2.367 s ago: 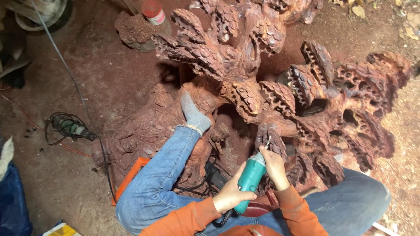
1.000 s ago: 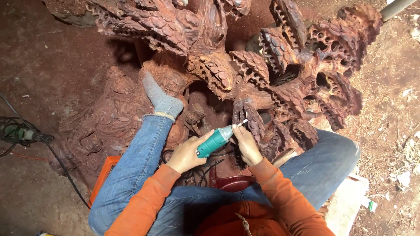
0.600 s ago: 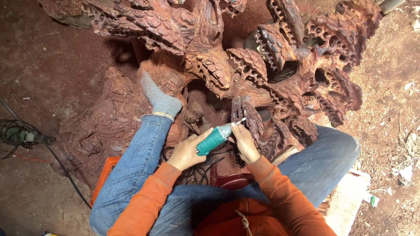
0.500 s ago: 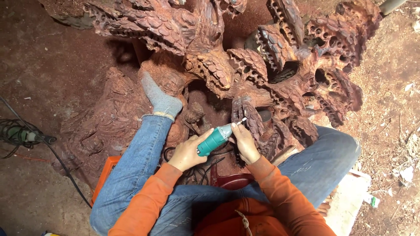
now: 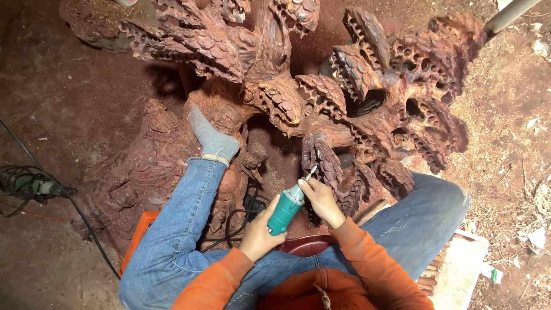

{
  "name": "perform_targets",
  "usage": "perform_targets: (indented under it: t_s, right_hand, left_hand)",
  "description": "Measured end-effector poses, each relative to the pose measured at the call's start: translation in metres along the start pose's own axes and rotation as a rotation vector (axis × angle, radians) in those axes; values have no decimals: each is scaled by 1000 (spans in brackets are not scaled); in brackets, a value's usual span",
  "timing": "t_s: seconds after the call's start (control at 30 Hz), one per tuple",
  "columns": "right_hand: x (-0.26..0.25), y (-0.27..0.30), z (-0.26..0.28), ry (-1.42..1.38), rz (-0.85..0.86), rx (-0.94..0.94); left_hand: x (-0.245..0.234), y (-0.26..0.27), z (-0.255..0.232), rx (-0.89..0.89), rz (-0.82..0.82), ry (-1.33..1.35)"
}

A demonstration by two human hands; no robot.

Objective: Carving intricate details into a large wooden sculpture using a handheld rotary tool

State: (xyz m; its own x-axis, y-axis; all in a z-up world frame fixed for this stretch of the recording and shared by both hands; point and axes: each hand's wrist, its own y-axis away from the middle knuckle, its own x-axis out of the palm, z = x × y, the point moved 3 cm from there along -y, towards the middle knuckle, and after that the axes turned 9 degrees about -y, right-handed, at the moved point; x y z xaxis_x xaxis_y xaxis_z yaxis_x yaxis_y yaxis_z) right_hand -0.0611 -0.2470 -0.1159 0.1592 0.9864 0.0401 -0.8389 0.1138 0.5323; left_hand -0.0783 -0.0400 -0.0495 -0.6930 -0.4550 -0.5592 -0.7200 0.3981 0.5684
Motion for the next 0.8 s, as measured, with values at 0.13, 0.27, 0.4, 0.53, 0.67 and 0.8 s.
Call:
perform_targets:
  t_s: [0.13,0.27,0.4,0.53,0.67,0.8]
  right_hand:
    - [-2,7,22,112,5,-131]
    - [-6,4,19,122,-26,-139]
    - [-2,7,25,79,-68,-123]
    - [-3,5,24,115,-82,-108]
    - [-5,6,19,124,-70,-95]
    - [-5,8,14,111,-66,-78]
  left_hand:
    - [17,-1,-6,42,-136,87]
    - [14,-2,-13,60,-155,94]
    - [11,-4,-13,67,-123,138]
    - [9,-7,-12,61,-112,126]
    - [10,-5,-12,80,-119,142]
    - [10,-2,-13,46,-81,138]
